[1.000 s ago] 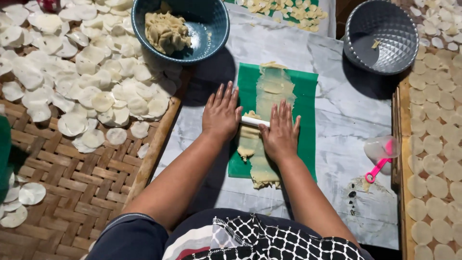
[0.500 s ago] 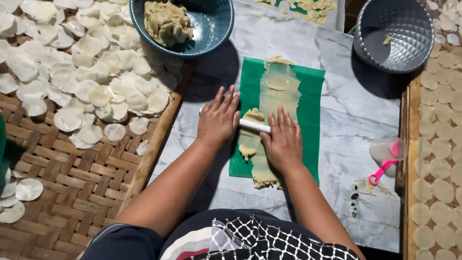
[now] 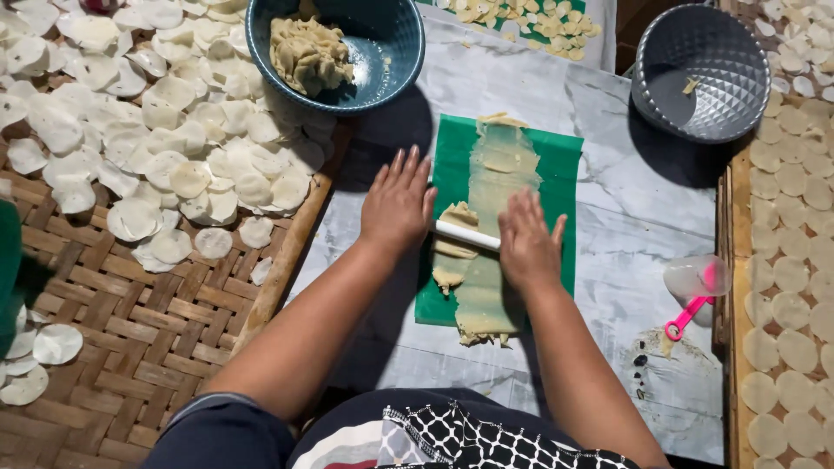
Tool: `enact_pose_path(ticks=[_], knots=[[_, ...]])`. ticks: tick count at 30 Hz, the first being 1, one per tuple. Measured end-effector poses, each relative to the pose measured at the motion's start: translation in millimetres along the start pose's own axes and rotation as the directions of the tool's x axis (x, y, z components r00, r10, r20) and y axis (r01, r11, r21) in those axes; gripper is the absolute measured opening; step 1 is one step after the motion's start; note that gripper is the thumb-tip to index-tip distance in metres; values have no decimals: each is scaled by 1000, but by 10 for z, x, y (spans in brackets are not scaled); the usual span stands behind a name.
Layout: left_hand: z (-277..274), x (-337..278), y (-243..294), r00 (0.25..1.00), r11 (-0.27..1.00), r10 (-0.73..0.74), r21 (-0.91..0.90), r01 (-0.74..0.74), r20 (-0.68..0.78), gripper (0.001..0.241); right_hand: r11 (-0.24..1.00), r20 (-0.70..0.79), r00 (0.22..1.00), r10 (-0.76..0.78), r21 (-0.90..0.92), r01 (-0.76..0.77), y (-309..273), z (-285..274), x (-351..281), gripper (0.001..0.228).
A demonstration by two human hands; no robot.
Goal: Rolling out a small dough disc into a very thin sheet using a rolling pin
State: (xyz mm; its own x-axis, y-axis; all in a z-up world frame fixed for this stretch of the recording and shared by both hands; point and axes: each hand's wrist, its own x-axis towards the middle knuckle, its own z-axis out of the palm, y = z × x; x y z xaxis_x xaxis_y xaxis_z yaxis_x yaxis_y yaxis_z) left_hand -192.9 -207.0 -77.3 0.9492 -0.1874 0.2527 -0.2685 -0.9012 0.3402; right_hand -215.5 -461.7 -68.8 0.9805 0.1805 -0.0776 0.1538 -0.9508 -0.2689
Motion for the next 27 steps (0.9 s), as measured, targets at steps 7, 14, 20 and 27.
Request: enact_pose_path(ticks=[7, 14, 20, 27], knots=[[-137, -439, 145, 990, 995, -60, 84, 50, 129, 62, 983, -194, 981, -10, -180, -26, -308, 106, -539, 64], [268, -317, -67, 990, 991, 25, 134, -6, -141, 53, 980, -212, 977, 4, -195, -47, -124, 330, -287, 64], [-72, -346, 112, 983, 989, -130, 85, 120, 132, 64, 982, -225, 973, 49, -168, -88, -224, 235, -312, 68], [-106, -554, 88, 984, 992, -102, 94, 88, 148, 61, 984, -232, 973, -13, -175, -29, -194, 331, -453, 64]])
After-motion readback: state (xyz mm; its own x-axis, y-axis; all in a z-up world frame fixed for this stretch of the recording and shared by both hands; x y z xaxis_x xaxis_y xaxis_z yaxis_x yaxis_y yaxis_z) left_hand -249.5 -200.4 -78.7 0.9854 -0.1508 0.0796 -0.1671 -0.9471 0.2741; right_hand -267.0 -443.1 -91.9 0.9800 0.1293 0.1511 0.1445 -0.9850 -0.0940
